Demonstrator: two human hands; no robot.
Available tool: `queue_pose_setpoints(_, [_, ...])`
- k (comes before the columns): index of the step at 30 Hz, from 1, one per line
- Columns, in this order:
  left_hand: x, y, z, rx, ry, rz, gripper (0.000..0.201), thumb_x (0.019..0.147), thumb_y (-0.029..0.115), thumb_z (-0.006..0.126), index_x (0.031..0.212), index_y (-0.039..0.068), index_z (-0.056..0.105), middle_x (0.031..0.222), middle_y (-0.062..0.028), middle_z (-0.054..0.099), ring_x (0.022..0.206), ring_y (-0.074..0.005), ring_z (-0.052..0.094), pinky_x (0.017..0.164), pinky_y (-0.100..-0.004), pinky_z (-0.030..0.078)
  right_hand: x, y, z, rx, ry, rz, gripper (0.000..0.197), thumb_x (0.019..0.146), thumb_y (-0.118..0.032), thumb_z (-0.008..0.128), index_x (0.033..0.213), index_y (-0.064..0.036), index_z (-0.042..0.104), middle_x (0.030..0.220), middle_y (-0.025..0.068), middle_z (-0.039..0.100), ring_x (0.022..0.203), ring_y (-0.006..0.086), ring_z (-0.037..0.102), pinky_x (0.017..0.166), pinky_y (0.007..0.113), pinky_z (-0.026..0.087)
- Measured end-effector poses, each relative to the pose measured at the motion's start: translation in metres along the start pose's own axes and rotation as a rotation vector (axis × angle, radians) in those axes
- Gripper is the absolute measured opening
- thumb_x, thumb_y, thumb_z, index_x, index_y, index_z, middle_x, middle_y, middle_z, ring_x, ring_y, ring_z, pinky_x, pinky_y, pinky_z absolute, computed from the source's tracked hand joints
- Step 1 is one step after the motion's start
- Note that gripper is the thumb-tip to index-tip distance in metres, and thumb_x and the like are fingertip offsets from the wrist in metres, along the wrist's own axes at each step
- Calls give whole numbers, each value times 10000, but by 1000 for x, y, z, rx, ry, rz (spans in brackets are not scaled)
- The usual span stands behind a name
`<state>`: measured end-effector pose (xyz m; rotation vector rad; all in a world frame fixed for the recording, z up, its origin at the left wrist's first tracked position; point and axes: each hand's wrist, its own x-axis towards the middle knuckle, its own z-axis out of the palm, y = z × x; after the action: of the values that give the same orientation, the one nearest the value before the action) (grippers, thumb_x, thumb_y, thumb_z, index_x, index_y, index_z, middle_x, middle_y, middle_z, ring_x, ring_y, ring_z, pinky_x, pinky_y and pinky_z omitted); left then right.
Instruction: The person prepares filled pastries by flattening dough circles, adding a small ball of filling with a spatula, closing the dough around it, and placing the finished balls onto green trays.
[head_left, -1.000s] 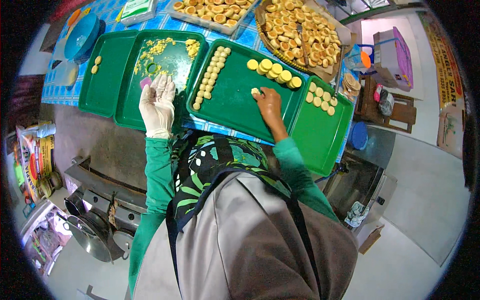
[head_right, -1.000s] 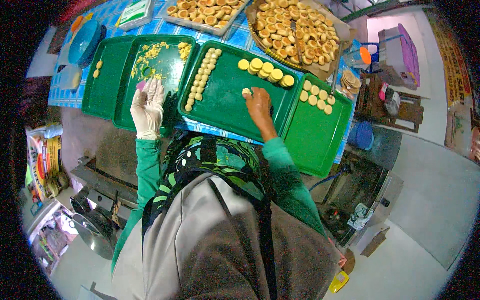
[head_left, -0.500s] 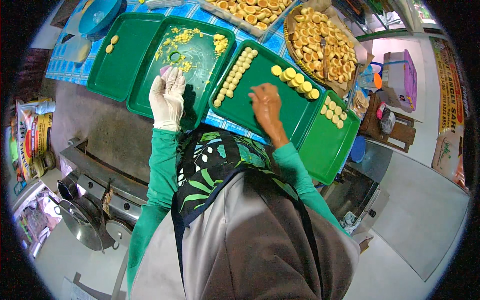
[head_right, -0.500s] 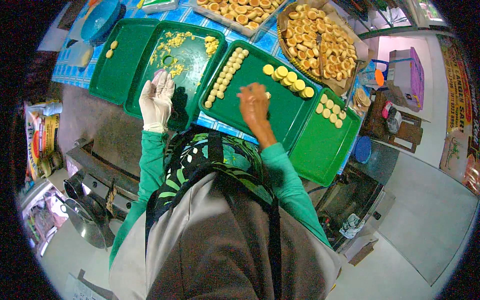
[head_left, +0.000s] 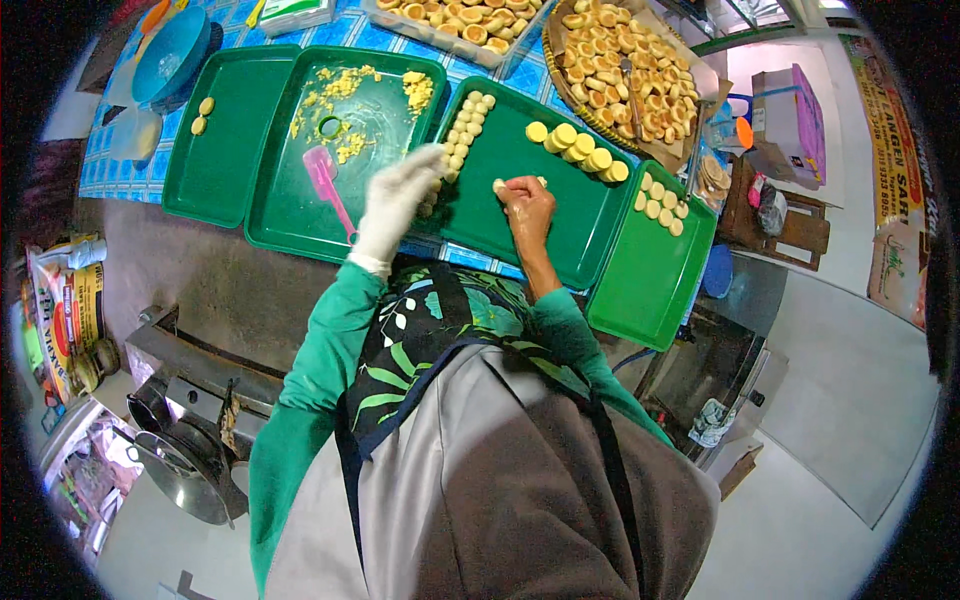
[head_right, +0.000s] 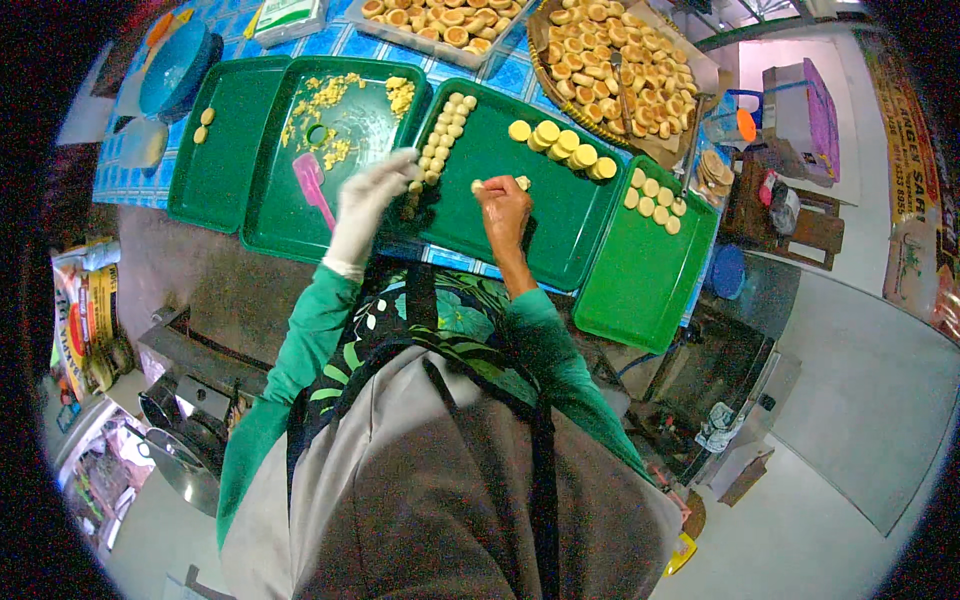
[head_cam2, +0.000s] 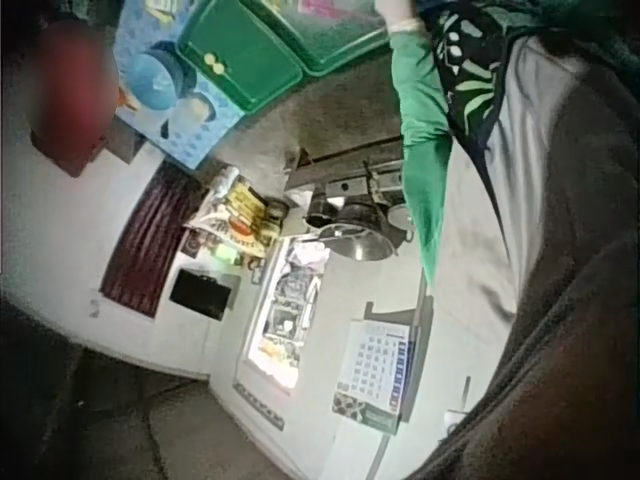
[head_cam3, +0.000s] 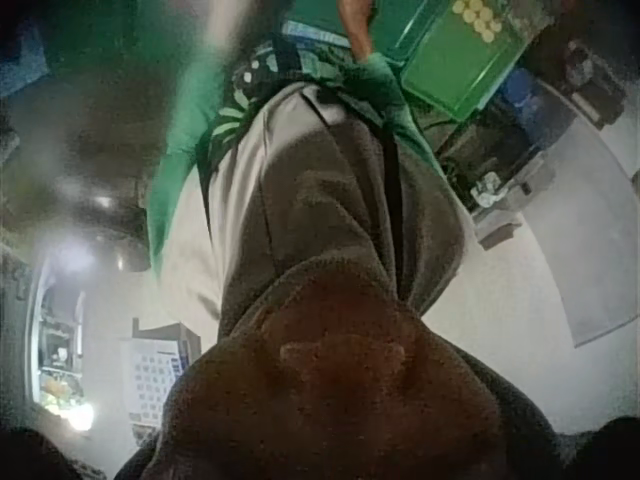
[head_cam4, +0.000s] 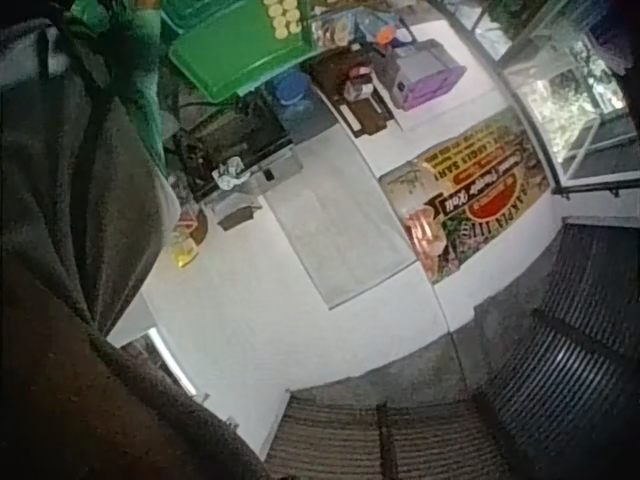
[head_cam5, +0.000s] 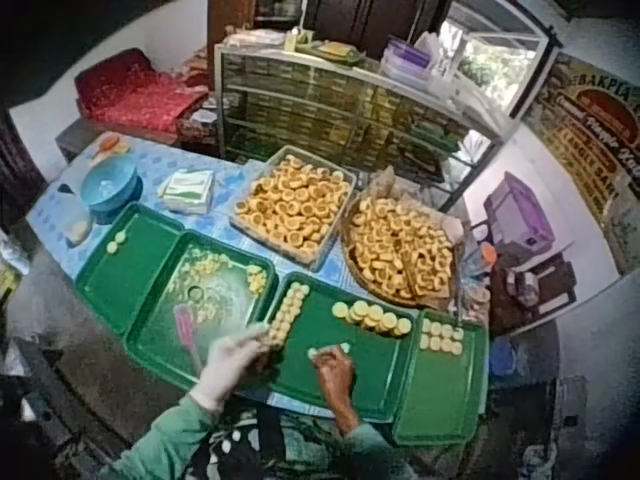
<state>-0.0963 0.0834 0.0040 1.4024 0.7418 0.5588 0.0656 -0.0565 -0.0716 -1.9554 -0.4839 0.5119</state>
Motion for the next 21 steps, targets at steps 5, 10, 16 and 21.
queue_pose_setpoints(5, [-8,-43,54,1184,-540,530,497,911,114,502,1390,-11,450,1414,-188,483,1339,-508,370,1075,-569,366,-7,41,-21,-690,-44,-646,76,822,-97,641,835,-36,684,703,112,529,662,328,559,557,461,458])
queue_pose_setpoints(10, [-6,-53,69,1246,-551,453,668,943,387,556,1486,64,341,1529,-121,370,1417,-516,195,1116,-643,229,6,28,-41,-693,-146,-600,170,716,-30,633,856,-88,710,879,131,532,879,337,543,632,448,483])
queue_pose_setpoints(16, [-16,-67,60,989,-382,674,486,787,135,650,1253,47,543,1249,-146,555,1233,-365,458,1016,-486,384,65,3,-7,-909,193,-961,430,788,-73,603,1214,-136,603,1271,209,516,1160,387,479,876,529,391])
queue_pose_setpoints(21, [-25,-87,49,938,-397,655,290,718,92,652,1003,87,602,977,-82,597,1010,-286,569,862,-400,454,66,8,20,-1190,119,-1170,573,864,-120,532,1427,-170,442,1437,258,412,1291,398,403,962,548,322])
